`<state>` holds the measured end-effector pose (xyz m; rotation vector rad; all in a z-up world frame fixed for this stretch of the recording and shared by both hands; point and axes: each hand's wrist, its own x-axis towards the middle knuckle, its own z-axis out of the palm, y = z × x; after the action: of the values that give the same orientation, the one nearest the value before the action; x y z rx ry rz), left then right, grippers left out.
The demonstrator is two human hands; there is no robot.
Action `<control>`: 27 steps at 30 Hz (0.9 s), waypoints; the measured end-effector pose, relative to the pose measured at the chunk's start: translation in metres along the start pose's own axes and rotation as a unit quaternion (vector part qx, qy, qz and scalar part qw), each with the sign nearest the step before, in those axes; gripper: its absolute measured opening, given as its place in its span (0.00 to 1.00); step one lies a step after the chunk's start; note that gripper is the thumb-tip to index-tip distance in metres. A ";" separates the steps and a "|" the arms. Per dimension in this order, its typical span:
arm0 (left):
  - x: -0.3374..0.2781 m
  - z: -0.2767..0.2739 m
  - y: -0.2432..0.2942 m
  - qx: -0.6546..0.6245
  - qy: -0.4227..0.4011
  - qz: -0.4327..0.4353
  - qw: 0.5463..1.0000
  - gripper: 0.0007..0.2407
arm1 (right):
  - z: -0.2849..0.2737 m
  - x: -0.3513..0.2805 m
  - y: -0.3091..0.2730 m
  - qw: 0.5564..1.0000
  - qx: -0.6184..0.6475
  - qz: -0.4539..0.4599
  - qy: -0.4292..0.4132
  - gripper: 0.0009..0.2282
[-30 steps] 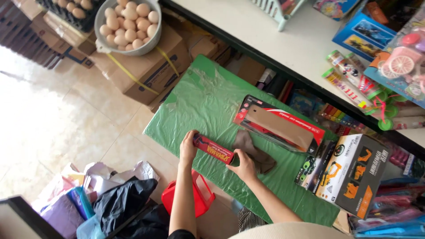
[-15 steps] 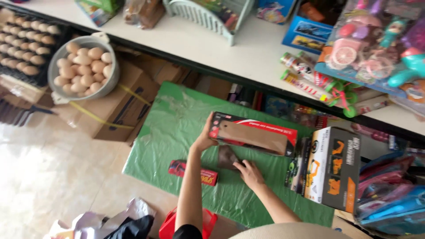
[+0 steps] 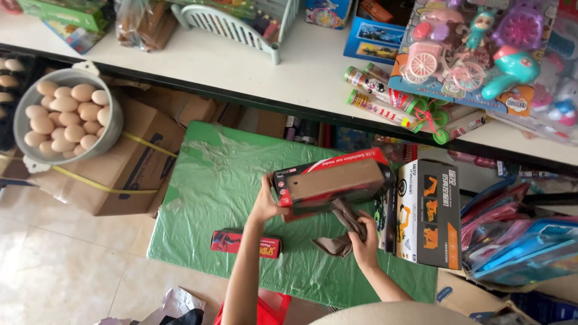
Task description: Cleaning toy boxes with a cloth and organizing them on the shelves.
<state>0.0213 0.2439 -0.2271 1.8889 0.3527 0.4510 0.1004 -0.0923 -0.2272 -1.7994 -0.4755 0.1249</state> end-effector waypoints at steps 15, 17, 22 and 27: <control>-0.067 -0.031 0.112 -0.425 0.370 -0.064 0.824 0.29 | -0.019 0.103 -0.242 0.987 0.123 -0.107 -0.014 0.21; -0.071 -0.017 0.145 -0.431 0.401 -0.026 0.808 0.31 | -0.017 0.110 -0.297 0.979 0.012 -0.199 -0.038 0.19; -0.067 0.025 0.288 -0.504 0.387 0.043 0.771 0.31 | -0.027 0.080 -0.384 0.899 -0.113 -0.399 -0.143 0.18; -0.088 0.051 0.336 -0.501 0.346 0.106 0.786 0.30 | -0.107 0.098 -0.425 0.798 -0.314 -0.483 -0.176 0.26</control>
<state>-0.0228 0.0458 0.0593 0.6565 0.2779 1.2170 0.1172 -0.0633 0.2211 -1.9254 -1.8209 -0.4767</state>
